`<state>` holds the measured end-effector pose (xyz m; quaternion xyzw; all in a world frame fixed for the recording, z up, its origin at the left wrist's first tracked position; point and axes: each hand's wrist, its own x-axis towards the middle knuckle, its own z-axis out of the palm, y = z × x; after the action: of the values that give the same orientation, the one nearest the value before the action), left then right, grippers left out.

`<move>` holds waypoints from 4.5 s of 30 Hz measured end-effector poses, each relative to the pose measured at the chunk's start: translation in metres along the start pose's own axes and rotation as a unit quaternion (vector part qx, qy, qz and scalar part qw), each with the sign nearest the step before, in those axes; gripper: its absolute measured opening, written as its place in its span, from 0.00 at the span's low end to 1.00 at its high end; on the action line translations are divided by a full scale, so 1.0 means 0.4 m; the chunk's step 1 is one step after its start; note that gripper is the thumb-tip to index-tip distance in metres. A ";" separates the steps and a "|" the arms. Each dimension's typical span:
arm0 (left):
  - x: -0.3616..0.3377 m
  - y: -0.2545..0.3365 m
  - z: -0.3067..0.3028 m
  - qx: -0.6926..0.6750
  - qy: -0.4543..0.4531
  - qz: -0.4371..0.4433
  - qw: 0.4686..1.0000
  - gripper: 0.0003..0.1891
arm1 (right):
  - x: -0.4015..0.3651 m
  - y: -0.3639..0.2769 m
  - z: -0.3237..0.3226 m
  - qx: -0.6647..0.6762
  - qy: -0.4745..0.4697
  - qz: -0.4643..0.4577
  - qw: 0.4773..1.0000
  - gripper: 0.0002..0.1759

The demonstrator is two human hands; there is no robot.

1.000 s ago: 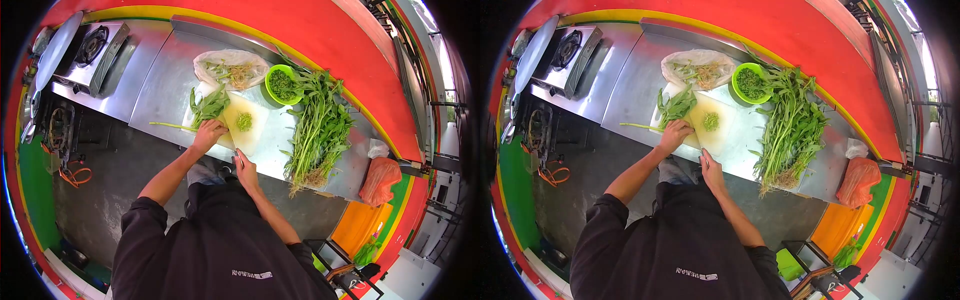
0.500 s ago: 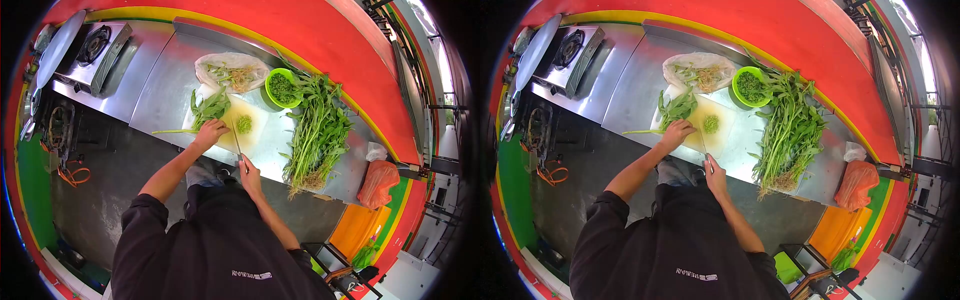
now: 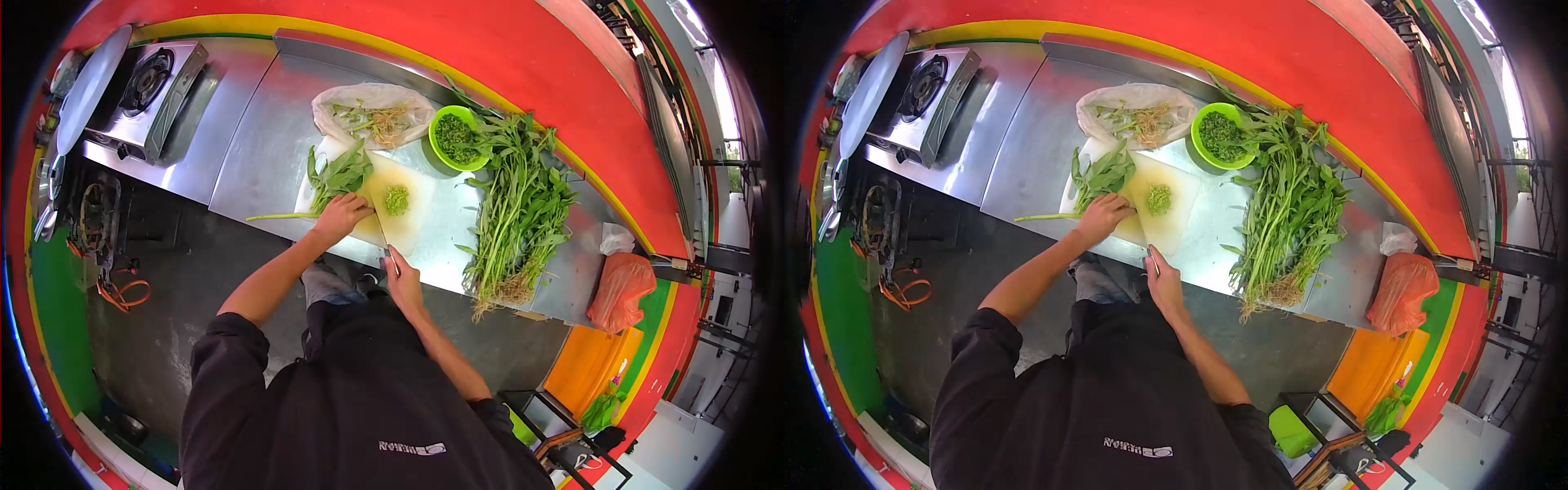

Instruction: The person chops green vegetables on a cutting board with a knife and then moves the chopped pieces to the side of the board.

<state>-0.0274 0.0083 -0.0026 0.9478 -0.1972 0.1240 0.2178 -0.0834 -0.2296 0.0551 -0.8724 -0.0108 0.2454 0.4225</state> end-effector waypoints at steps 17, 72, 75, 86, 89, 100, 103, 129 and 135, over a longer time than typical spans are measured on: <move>-0.008 0.007 -0.015 -0.018 0.014 -0.008 1.000 0.14 | 0.007 0.028 0.019 0.042 0.031 -0.056 0.997 0.22; -0.037 0.019 -0.011 -0.035 0.006 -0.063 0.997 0.17 | 0.034 0.015 0.051 0.066 0.031 -0.075 0.995 0.21; -0.042 0.017 -0.009 -0.047 0.012 -0.059 0.997 0.18 | 0.008 0.010 0.022 0.049 0.000 -0.018 0.999 0.21; -0.007 0.035 0.013 -0.055 0.006 -0.050 0.997 0.17 | -0.012 0.088 -0.024 0.042 0.079 -0.070 0.994 0.23; -0.007 0.030 0.012 -0.054 0.012 -0.039 0.998 0.17 | -0.024 0.071 -0.022 0.057 0.052 -0.057 0.995 0.23; -0.006 0.032 0.008 -0.038 -0.003 -0.027 0.999 0.16 | -0.037 0.059 -0.002 0.007 0.054 -0.066 0.996 0.22; -0.007 0.039 0.006 -0.010 -0.013 -0.042 0.999 0.15 | -0.019 0.057 0.004 -0.010 0.050 -0.065 0.997 0.21; -0.025 0.030 0.009 -0.043 0.027 -0.043 0.998 0.15 | -0.007 0.032 0.015 0.018 0.023 -0.038 0.999 0.21; -0.031 0.029 0.003 -0.030 0.024 -0.061 0.997 0.15 | -0.001 0.028 0.028 0.036 0.031 -0.036 0.998 0.22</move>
<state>-0.0433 0.0022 -0.0033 0.9478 -0.1379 0.1267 0.2581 -0.0907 -0.2289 0.0411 -0.8631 -0.0200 0.2034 0.4619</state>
